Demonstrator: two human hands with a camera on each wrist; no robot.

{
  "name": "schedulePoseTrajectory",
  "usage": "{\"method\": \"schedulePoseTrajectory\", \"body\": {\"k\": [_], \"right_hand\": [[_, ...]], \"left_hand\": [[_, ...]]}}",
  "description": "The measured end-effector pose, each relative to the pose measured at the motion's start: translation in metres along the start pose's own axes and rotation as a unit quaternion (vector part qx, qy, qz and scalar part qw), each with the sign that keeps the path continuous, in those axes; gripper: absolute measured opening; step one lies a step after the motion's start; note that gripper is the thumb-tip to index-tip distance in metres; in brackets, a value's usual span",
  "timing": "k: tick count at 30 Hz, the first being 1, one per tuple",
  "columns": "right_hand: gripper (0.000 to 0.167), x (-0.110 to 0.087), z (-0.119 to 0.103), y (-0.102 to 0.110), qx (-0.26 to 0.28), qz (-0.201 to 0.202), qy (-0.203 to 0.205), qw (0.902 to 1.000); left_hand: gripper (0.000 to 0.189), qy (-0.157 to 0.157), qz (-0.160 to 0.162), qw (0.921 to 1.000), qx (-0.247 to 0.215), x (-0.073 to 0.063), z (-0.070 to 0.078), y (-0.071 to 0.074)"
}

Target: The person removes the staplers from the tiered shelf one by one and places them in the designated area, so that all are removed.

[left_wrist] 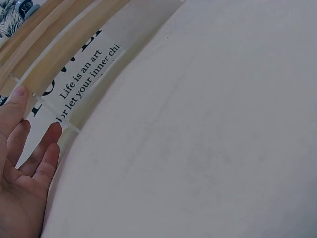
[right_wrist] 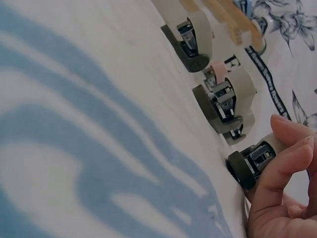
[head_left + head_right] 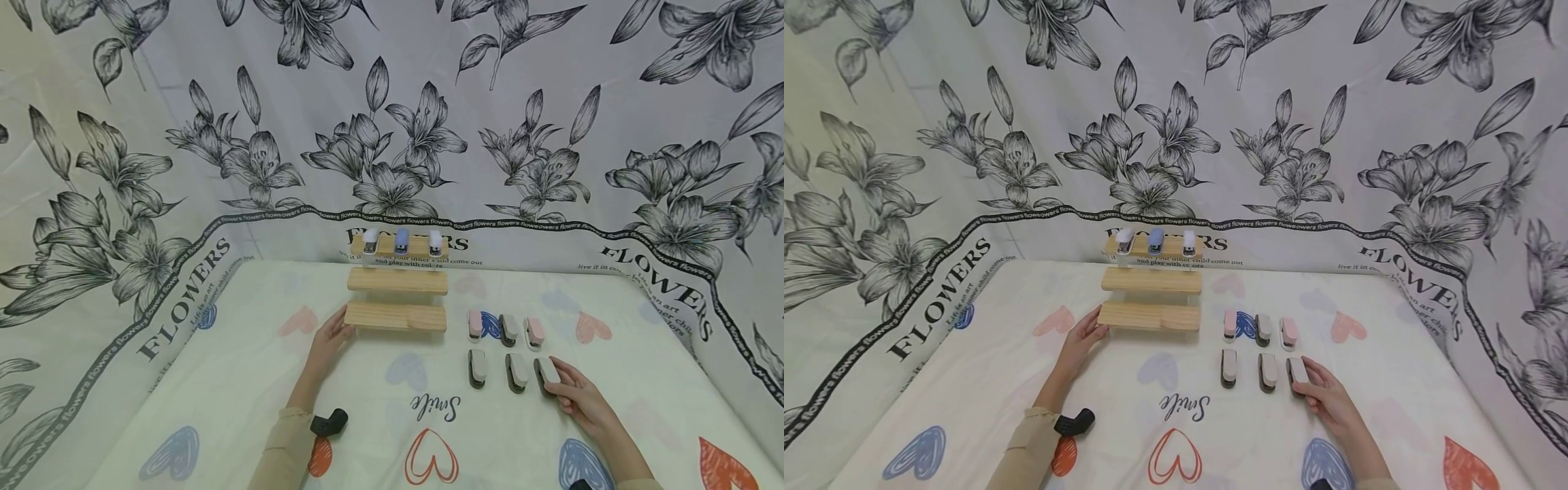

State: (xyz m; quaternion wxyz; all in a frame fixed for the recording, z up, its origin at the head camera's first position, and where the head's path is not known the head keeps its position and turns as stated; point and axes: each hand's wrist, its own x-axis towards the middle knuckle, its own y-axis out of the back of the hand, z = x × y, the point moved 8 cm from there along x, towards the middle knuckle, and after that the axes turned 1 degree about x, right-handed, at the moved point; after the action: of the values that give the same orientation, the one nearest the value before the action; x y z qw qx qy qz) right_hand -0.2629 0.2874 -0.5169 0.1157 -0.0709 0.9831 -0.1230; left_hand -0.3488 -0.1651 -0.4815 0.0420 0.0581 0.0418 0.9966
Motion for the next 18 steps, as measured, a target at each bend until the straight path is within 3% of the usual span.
{"method": "schedulePoseTrajectory", "body": {"k": [18], "right_hand": [[0.071, -0.0032, -0.0008, 0.0022, -0.069, 0.047, -0.011, 0.9964]], "left_hand": [[0.054, -0.002, 0.001, 0.9999, 0.01, -0.0012, 0.0027, 0.0]]}}
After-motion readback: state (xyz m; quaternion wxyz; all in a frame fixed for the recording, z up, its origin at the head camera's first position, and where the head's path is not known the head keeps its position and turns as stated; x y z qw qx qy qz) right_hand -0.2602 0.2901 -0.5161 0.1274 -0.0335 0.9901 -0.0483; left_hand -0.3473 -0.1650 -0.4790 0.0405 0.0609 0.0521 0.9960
